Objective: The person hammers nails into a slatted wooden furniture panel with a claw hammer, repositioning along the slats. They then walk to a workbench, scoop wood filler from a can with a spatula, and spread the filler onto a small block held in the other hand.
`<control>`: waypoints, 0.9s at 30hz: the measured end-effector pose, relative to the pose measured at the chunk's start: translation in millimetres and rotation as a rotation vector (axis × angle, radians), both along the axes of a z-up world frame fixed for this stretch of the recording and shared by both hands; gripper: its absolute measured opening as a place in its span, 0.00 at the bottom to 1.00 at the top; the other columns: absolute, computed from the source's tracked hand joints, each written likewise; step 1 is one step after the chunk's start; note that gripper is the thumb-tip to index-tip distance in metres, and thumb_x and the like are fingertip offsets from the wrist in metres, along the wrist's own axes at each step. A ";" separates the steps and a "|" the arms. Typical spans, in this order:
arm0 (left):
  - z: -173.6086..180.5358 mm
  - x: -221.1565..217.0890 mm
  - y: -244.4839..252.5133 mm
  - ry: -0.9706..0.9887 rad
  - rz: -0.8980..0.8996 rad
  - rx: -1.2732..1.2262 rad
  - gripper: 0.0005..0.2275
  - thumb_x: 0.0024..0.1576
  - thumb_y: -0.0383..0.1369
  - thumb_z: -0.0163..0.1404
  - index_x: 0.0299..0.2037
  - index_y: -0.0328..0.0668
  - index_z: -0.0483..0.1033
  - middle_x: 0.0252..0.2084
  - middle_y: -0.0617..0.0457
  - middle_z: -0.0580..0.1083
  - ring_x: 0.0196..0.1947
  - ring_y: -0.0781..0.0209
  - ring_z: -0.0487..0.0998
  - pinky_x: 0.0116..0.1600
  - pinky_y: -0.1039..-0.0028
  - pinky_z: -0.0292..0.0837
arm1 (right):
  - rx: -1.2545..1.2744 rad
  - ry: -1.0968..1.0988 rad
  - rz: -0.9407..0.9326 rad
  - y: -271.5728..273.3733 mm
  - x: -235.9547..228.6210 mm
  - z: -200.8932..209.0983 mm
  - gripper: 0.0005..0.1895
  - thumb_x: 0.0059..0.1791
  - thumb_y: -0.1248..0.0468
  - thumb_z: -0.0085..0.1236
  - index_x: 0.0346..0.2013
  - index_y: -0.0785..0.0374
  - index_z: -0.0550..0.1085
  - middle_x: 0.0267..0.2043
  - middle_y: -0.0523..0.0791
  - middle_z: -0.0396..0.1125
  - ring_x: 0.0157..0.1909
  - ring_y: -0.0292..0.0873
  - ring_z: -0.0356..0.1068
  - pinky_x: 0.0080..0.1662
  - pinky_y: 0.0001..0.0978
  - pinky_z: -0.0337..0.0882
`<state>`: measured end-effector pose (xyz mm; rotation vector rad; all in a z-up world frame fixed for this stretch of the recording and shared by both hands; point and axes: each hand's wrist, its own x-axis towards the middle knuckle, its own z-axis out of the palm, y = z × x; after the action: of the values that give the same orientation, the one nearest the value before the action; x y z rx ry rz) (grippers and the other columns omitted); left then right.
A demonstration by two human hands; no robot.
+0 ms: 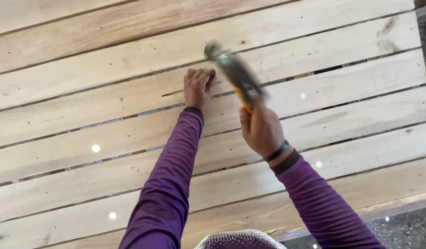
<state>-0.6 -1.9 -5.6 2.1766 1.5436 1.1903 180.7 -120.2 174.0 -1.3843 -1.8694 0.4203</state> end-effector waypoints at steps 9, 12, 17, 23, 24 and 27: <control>-5.7 -5.1 35.0 -0.188 0.114 -0.114 0.04 0.62 0.31 0.58 0.43 0.43 0.80 0.38 0.56 0.79 0.42 0.59 0.75 0.49 0.69 0.75 | -0.478 -0.037 -0.165 -14.7 28.7 -36.8 0.12 0.56 0.58 0.50 0.44 0.66 0.66 0.21 0.55 0.66 0.23 0.60 0.68 0.26 0.49 0.66; 7.9 -7.4 70.1 -0.293 0.158 -0.178 0.04 0.62 0.30 0.56 0.45 0.42 0.80 0.37 0.56 0.79 0.41 0.60 0.75 0.47 0.70 0.75 | -0.567 -0.059 -0.202 -15.1 43.6 -58.5 0.13 0.56 0.57 0.49 0.43 0.66 0.65 0.21 0.55 0.67 0.23 0.62 0.68 0.26 0.51 0.65; 3.2 -6.2 110.5 -0.210 0.079 -0.178 0.04 0.62 0.29 0.57 0.43 0.39 0.80 0.36 0.53 0.79 0.42 0.56 0.75 0.49 0.67 0.74 | -0.694 -0.104 -0.251 -9.7 51.3 -90.9 0.14 0.57 0.56 0.47 0.43 0.66 0.64 0.21 0.56 0.67 0.23 0.61 0.69 0.26 0.50 0.67; 3.6 -10.7 101.7 -0.079 0.120 -0.123 0.05 0.61 0.30 0.58 0.44 0.39 0.81 0.37 0.52 0.78 0.41 0.53 0.74 0.47 0.64 0.72 | -0.624 0.023 -0.215 0.4 42.8 -84.2 0.14 0.58 0.57 0.47 0.42 0.67 0.63 0.22 0.54 0.67 0.23 0.59 0.68 0.25 0.48 0.66; 6.1 -9.0 103.5 -0.078 0.107 -0.094 0.05 0.61 0.30 0.58 0.44 0.40 0.81 0.37 0.53 0.79 0.41 0.53 0.74 0.48 0.65 0.72 | -0.654 0.001 -0.217 6.0 40.9 -78.8 0.14 0.57 0.56 0.48 0.43 0.67 0.65 0.20 0.53 0.66 0.21 0.58 0.68 0.24 0.47 0.65; 9.2 -4.8 104.3 -0.077 0.091 -0.069 0.05 0.60 0.30 0.58 0.44 0.41 0.81 0.37 0.55 0.79 0.40 0.53 0.73 0.49 0.64 0.72 | -0.657 -0.039 -0.174 27.0 40.6 -57.5 0.14 0.57 0.56 0.49 0.45 0.66 0.66 0.18 0.51 0.66 0.17 0.53 0.67 0.22 0.44 0.63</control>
<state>-5.3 102.4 3.6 2.0131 1.6422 1.2131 221.3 -93.2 116.6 -1.9714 -1.6866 0.9822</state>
